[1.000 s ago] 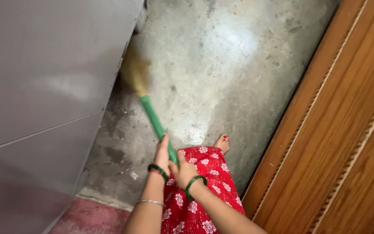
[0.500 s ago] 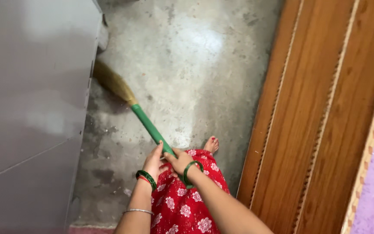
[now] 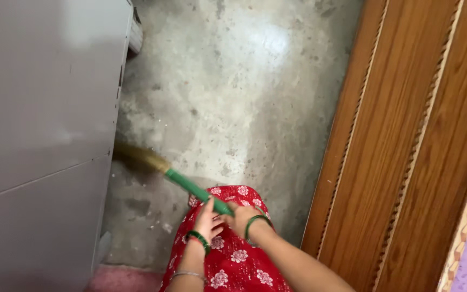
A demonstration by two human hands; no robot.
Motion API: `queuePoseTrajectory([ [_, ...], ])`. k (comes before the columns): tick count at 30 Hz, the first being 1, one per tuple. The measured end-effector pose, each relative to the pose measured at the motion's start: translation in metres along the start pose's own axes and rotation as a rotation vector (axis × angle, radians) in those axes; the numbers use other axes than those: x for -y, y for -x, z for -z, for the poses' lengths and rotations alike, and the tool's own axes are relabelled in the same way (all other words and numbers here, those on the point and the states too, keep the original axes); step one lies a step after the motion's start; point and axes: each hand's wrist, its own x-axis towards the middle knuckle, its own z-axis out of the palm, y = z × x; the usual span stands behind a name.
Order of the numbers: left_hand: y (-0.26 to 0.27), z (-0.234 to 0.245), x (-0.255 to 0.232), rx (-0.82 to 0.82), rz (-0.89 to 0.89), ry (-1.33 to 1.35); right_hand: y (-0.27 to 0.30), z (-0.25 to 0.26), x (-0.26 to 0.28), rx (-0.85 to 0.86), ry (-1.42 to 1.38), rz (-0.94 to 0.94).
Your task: The person sweeps the floor using a broom, moving a chair and sweeping around and under furniture including a bed, a desk, and a shelf.
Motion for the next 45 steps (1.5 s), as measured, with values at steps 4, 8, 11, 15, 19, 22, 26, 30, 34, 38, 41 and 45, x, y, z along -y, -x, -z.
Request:
queuePoseTrajectory([
  [4, 0.012, -0.056, -0.018, 0.142, -0.063, -0.114, -0.022, 0.009, -0.048, -0.161, -0.367, -0.173],
  [8, 0.006, -0.107, -0.027, 0.217, -0.176, -0.071, -0.049, 0.025, -0.091, -0.561, -0.308, 0.061],
  [11, 0.000, -0.120, -0.009, 0.242, -0.244, 0.100, -0.024, 0.023, -0.097, -0.576, -0.295, 0.051],
  [15, -0.012, -0.120, 0.048, -0.066, -0.273, 0.205, 0.022, -0.011, -0.108, -0.304, -0.007, 0.092],
  [19, -0.022, -0.119, 0.116, -0.206, -0.041, 0.345, 0.023, -0.046, -0.147, -0.123, 0.172, 0.145],
  [22, -0.015, -0.138, 0.130, -0.054, 0.004, 0.086, 0.024, -0.046, -0.182, -0.062, 0.030, 0.123],
  [26, -0.015, -0.185, 0.091, 0.217, -0.046, -0.175, 0.027, -0.010, -0.204, -0.105, -0.445, -0.273],
  [30, -0.031, -0.216, 0.032, 0.288, -0.139, -0.062, -0.013, 0.060, -0.198, -0.275, -0.580, -0.131],
  [34, -0.021, -0.213, -0.006, 0.278, -0.280, 0.141, -0.057, 0.085, -0.159, -0.624, -0.260, 0.126],
  [38, 0.016, -0.187, -0.012, 0.063, -0.432, 0.661, -0.039, 0.050, -0.117, -0.460, -0.224, 0.076],
  [41, 0.041, -0.165, 0.006, -0.103, -0.341, 0.683, -0.021, 0.030, -0.099, -0.285, -0.318, 0.091],
  [45, 0.021, -0.156, 0.026, -0.135, -0.303, 0.405, -0.026, 0.026, -0.104, -0.093, -0.618, -0.076],
])
